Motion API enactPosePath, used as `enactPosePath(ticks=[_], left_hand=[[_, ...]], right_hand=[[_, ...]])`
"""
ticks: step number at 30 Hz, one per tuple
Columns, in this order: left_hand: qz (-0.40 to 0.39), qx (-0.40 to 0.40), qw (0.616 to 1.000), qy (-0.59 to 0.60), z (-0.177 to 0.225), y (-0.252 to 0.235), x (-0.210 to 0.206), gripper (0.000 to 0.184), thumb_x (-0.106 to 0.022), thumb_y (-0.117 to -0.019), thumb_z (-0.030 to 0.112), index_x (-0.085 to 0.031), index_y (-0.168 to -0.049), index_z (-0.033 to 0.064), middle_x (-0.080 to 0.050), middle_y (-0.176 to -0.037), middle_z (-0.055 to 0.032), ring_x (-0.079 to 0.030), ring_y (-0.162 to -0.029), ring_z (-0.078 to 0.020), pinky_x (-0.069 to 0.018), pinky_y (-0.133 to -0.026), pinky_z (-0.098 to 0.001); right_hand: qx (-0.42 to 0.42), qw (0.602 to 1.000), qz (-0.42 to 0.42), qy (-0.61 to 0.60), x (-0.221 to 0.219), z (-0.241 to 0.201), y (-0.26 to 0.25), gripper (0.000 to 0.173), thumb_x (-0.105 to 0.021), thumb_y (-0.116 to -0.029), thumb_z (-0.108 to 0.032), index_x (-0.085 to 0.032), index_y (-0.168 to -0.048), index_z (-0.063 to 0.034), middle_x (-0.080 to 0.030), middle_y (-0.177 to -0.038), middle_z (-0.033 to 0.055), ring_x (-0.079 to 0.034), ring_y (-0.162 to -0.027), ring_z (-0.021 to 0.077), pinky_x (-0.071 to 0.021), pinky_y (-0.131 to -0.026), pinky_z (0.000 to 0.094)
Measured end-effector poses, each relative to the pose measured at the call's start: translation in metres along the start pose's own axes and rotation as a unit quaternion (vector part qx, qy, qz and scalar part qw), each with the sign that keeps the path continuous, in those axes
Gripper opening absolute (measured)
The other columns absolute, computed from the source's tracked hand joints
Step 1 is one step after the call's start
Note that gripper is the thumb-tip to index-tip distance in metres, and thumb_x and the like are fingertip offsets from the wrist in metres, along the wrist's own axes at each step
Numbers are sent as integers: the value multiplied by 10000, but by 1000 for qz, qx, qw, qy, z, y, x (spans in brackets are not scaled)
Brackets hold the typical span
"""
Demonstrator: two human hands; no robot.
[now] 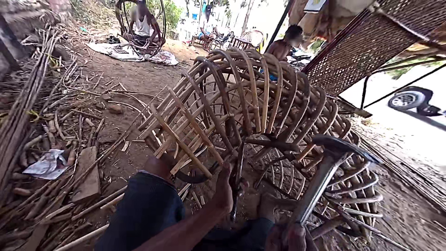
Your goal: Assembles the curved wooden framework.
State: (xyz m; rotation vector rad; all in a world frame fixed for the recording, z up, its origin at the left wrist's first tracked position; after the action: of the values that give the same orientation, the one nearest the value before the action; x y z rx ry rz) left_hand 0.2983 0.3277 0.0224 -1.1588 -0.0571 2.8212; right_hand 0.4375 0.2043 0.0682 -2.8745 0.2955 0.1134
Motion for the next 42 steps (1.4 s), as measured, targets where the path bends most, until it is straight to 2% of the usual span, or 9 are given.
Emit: enactPosePath(ticks=[3, 11, 16, 21, 25, 31, 33, 36, 42], left_hand=[[59, 9, 998, 27, 11, -23, -17, 902, -151, -897, 882, -440, -1536, 316, -638, -1339, -42, -606, -640, -97, -469, -493, -210], [71, -22, 997, 14, 13, -38, -13, 774, -185, -927, 841, -520, -1442, 370, -704, -1187, -13, -553, -513, -84, -445, -428, -206], [71, -28, 997, 5, 5, -36, -4, 767, -231, -924, 840, -522, -1444, 356, -699, -1111, -30, -538, -507, -78, -430, -414, -195], [35, -48, 998, -3, 1, -37, -4, 822, -213, -875, 896, -473, -1488, 413, -700, -1100, -30, -531, -495, -84, -425, -407, -202], [14, -72, 997, -26, 5, -48, -14, 900, -220, -806, 954, -424, -1520, 445, -693, -1143, -9, -560, -529, -91, -427, -414, -197], [23, -100, 993, 56, 18, -82, -26, 1099, -214, -849, 914, -460, -1438, 20, -737, -1001, -142, -649, -576, -119, -478, -419, -212], [33, -104, 993, 51, 20, -81, -24, 1017, -205, -893, 874, -508, -1409, 51, -739, -1013, -134, -625, -551, -115, -469, -412, -217], [1, -93, 996, 16, 19, -71, -21, 874, -245, -872, 903, -513, -1461, 315, -710, -1176, -33, -609, -590, -95, -456, -450, -206], [-27, -111, 993, 26, 17, -77, -23, 849, -260, -883, 891, -570, -1386, 282, -716, -957, -76, -554, -508, -98, -434, -429, -211]], right_hand=[[28, 999, 33, 29, -15, -10, -22, 397, -315, -1108, -414, -545, -1012, -105, -457, -596, -81, -393, -410, 24, -370, -356, 201], [-42, 979, 19, 200, -22, 22, -52, 467, -341, -1086, -430, -604, -962, -64, -413, -571, -35, -387, -411, 107, -375, -369, 285], [168, 962, 97, 193, -29, -8, -39, 586, -324, -1052, -627, -537, -935, -93, -425, -609, -80, -405, -441, 19, -390, -393, 209], [-21, 964, 51, 260, -13, 48, -64, 558, -295, -1072, -522, -588, -880, -87, -413, -561, -30, -410, -429, 115, -404, -411, 315], [-37, 971, 61, 227, -8, 55, -60, 523, -324, -1079, -483, -589, -870, -84, -413, -553, -23, -404, -421, 126, -394, -404, 314], [80, 976, 86, 186, -17, 15, -55, 537, -306, -1085, -513, -583, -920, -84, -432, -574, -69, -394, -408, 49, -372, -360, 228], [117, 953, 86, 267, -24, 11, -60, 583, -293, -1081, -537, -597, -938, -61, -422, -565, -71, -406, -418, 42, -386, -386, 242], [26, 941, 31, 337, -25, 33, -75, 558, -326, -1064, -513, -651, -970, -70, -438, -562, -27, -438, -443, 125, -417, -438, 349], [25, 972, 43, 229, -25, 24, -66, 536, -312, -1078, -501, -583, -880, -83, -413, -546, -41, -396, -407, 105, -380, -377, 297]])
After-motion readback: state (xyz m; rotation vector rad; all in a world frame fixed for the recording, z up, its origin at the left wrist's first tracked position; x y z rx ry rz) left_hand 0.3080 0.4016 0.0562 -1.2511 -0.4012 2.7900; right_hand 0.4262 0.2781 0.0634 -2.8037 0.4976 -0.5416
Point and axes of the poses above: each hand's wrist, its own y-axis away from the middle knuckle, its own x-axis out of the back of the hand, z = x × y, the point moved 8 cm from there along -y, towards the middle knuckle
